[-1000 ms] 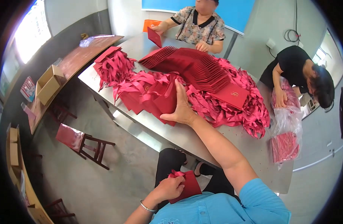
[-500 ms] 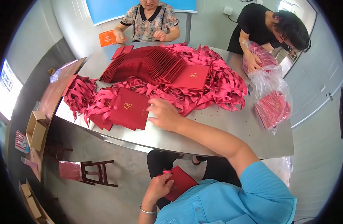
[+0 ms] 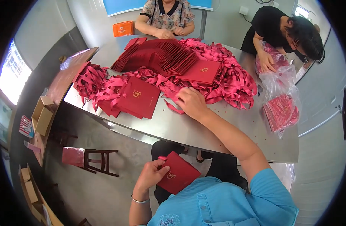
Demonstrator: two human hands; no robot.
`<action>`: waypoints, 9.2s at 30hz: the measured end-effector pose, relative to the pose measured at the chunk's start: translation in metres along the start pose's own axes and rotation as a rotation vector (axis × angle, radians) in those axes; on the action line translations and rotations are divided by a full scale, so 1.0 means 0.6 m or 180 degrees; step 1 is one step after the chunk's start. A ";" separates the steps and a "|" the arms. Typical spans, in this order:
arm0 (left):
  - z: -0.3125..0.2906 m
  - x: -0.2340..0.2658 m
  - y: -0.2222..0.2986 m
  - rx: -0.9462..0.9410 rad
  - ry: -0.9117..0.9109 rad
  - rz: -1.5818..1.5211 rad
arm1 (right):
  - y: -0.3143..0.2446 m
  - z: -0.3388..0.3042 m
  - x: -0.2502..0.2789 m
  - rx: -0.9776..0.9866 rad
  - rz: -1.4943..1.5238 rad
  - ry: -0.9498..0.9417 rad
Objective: The person assembles small paper gift bags by inserting ribbon handles into the slits of each bag envelope and folding the bags by hand.
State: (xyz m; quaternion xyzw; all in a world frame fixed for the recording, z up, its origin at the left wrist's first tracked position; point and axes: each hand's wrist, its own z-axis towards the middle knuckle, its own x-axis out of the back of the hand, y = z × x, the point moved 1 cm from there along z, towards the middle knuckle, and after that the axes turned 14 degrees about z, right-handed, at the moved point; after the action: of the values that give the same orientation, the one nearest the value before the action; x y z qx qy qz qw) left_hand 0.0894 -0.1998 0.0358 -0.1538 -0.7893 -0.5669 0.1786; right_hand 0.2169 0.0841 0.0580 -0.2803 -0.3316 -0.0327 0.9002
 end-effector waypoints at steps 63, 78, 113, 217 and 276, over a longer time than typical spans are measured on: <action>0.072 -0.020 0.043 -0.0435 -0.1645 -0.2460 | -0.157 -0.237 0.050 -0.1260 0.3549 -0.0751; 0.054 -0.020 0.084 -0.0279 -0.0734 -0.0739 | -0.181 -0.227 0.074 -0.1052 0.2832 -0.0211; 0.045 -0.029 0.104 -0.0547 -0.0247 -0.0093 | -0.245 -0.194 0.105 -0.0013 0.0525 -0.1158; 0.010 -0.074 0.142 -0.1008 0.0606 0.0786 | -0.120 -0.110 0.073 -0.2322 0.2694 -0.2528; 0.147 -0.057 0.211 -0.2069 0.0959 0.1603 | -0.190 -0.235 0.224 -0.1796 0.3640 0.0764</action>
State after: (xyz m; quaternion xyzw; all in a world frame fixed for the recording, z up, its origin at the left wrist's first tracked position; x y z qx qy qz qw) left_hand 0.1669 -0.0784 0.1007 -0.3052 -0.4729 -0.7408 0.3667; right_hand 0.3751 -0.0689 0.1082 -0.6328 -0.0057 0.3349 0.6981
